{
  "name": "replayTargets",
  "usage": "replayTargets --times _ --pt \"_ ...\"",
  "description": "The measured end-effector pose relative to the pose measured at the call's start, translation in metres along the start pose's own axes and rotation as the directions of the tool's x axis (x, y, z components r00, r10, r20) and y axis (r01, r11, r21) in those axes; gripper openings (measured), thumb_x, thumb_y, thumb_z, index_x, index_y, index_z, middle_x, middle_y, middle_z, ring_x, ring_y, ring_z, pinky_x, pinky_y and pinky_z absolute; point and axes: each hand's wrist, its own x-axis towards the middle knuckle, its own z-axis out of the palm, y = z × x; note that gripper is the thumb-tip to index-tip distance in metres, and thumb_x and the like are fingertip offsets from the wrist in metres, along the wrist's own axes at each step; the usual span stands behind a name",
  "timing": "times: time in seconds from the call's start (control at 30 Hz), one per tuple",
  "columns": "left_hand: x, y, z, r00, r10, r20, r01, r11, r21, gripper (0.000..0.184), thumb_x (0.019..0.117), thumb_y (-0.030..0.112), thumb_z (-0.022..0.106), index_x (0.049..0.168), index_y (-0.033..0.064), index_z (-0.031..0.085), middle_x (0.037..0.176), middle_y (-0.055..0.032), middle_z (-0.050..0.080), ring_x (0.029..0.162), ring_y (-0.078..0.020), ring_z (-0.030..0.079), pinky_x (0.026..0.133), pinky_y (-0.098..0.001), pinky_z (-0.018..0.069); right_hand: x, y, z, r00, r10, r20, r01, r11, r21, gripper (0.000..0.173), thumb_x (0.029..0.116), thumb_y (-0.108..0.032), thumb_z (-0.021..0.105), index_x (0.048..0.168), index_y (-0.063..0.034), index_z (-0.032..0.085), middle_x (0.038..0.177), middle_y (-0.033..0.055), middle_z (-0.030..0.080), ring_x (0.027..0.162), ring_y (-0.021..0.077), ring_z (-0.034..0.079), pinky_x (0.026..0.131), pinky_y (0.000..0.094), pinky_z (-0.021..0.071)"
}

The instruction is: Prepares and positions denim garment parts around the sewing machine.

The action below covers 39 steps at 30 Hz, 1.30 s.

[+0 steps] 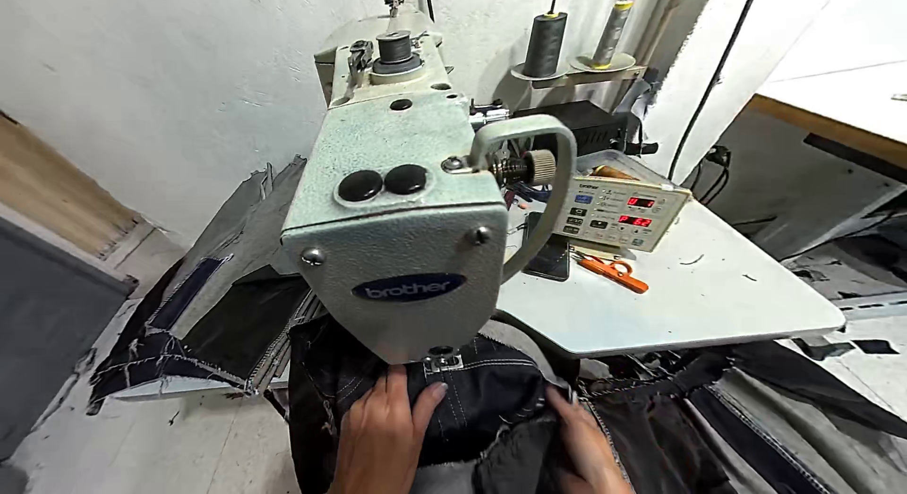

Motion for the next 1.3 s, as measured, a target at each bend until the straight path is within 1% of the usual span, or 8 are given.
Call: replayTargets --times 0.07,0.13,0.17,0.23,0.3,0.4,0.73,1.3 --pt "0.001 0.001 0.011 0.995 0.002 -0.104 -0.005 1.0 -0.026 0.059 0.1008 0.045 0.051 0.101 -0.0107 0.071 0.067 -0.0184 0.067 0.057 -0.0343 0.07 0.051 -0.0488 0.0557 0.035 -0.022 -0.009 0.939 -0.336 0.075 0.344 0.905 -0.25 0.022 0.1054 -0.009 0.043 0.112 0.0033 0.059 0.09 -0.0016 0.066 0.081 -0.0015 0.064 0.076 0.0203 0.0551" --pt "-0.005 -0.008 0.011 0.994 -0.001 -0.106 -0.013 0.991 -0.131 0.044 0.1012 0.033 0.053 0.087 -0.005 0.069 0.057 -0.0131 0.06 0.049 -0.0292 0.063 0.046 -0.0452 0.052 0.082 -0.056 -0.031 0.678 -0.64 0.362 0.727 0.511 -0.458 0.017 0.0911 -0.009 0.053 0.09 0.0022 0.065 0.076 -0.0051 0.062 0.071 -0.0066 0.057 0.069 0.018 0.049" --pt "-0.011 -0.012 0.002 0.999 -0.037 -0.018 0.033 0.981 -0.192 0.042 0.1027 0.03 0.052 0.086 -0.0055 0.069 0.058 -0.0146 0.06 0.051 -0.0312 0.064 0.049 -0.048 0.0524 0.098 -0.071 -0.035 0.567 -0.644 0.513 0.815 0.348 -0.464 0.016 0.0866 -0.015 0.055 0.084 -0.0034 0.066 0.072 -0.0075 0.06 0.067 -0.0072 0.055 0.064 0.0184 0.0482" --pt "-0.022 -0.032 -0.02 0.975 -0.155 0.161 0.192 0.95 -0.245 0.043 0.1055 0.026 0.049 0.092 -0.0107 0.067 0.067 -0.0226 0.063 0.063 -0.04 0.067 0.061 -0.0582 0.0533 0.099 -0.08 -0.019 0.493 -0.523 0.695 0.868 0.237 -0.437 0.017 0.0863 -0.022 0.059 0.085 -0.0076 0.069 0.069 -0.0053 0.062 0.063 -0.0003 0.058 0.059 0.0261 0.0504" --pt "-0.032 -0.069 -0.03 0.965 -0.226 0.135 0.251 0.944 -0.216 0.042 0.1064 0.022 0.049 0.098 -0.0149 0.066 0.074 -0.0279 0.065 0.071 -0.0449 0.068 0.067 -0.0624 0.0528 0.078 -0.064 0.014 0.475 -0.439 0.763 0.88 0.229 -0.416 0.02 0.0896 -0.021 0.061 0.092 -0.0044 0.072 0.072 0.0035 0.067 0.065 0.0117 0.066 0.06 0.0362 0.0541" --pt "-0.045 -0.113 -0.03 0.986 -0.163 -0.039 0.159 0.983 -0.096 0.039 0.1044 0.02 0.05 0.09 -0.013 0.065 0.068 -0.025 0.063 0.061 -0.0413 0.067 0.056 -0.0559 0.0529 0.056 -0.034 0.054 0.423 -0.475 0.771 0.906 0.202 -0.373 0.021 0.0922 -0.019 0.057 0.098 -0.0019 0.069 0.07 0.0085 0.067 0.066 0.0185 0.068 0.062 0.0385 0.0543" --pt "-0.043 -0.126 -0.018 0.988 -0.089 -0.126 0.081 0.995 -0.066 0.043 0.1045 0.025 0.049 0.083 -0.0086 0.064 0.062 -0.019 0.06 0.053 -0.0297 0.063 0.049 -0.0422 0.0506 0.051 -0.03 0.055 0.426 -0.523 0.739 0.903 0.2 -0.379 0.021 0.095 -0.024 0.056 0.099 -0.0056 0.064 0.075 0.0015 0.066 0.072 0.0017 0.064 0.068 0.0193 0.0511" --pt "-0.036 -0.127 -0.019 0.983 -0.088 -0.161 0.077 0.994 -0.074 0.042 0.1046 0.026 0.049 0.083 -0.0075 0.063 0.06 -0.0173 0.059 0.052 -0.0289 0.063 0.049 -0.0419 0.051 0.052 -0.034 0.061 0.477 -0.492 0.728 0.877 0.206 -0.435 0.02 0.0931 -0.023 0.057 0.099 -0.0054 0.063 0.07 0.0013 0.061 0.068 0.0067 0.062 0.064 0.0264 0.0504"
